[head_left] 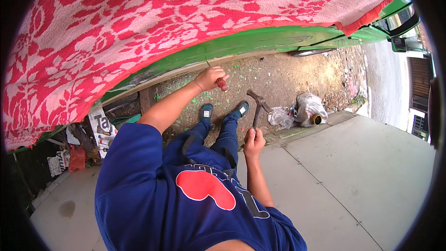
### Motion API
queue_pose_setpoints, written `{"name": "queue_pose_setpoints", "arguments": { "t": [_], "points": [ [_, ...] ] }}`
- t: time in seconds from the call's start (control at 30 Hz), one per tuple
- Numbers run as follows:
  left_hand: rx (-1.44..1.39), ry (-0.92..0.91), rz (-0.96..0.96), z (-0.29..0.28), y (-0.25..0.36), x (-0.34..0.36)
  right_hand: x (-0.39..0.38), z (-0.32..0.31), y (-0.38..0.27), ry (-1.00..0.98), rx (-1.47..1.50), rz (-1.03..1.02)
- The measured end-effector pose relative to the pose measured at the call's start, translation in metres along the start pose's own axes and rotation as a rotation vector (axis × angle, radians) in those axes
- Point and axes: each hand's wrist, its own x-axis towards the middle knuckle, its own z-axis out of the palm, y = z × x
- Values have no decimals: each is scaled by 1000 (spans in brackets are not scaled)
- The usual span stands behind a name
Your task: The person uses a hammer to tap a green vehicle panel, then assembles a blowtorch from a gas canister and nozzle. They ignite the torch and apply heat to the panel while using a screwdriver to pry and adjust the area. The person continues heating and prying the same section of the panel.
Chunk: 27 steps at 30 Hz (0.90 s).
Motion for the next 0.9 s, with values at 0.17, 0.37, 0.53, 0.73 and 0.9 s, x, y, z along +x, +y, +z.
{"name": "queue_pose_setpoints", "arguments": {
  "t": [0.17, 0.37, 0.53, 0.73, 0.9],
  "points": [
    [-15, 16, -2, -10, 1, -10, 0, 7, -6, -57, -65, 23],
    [-13, 26, 28, -20, 1, -19, 7, 10, -12, -85, -99, -11],
    [-6, -4, 19, -19, -4, -22, 10, 16, -7, -121, -130, -14],
    [-14, 50, -4, -17, -5, -16, 8, 21, -11, -146, -140, -108],
    [-35, 40, -31, -17, -12, -16, 11, 40, -1, -124, -145, -390]
  ]
}}
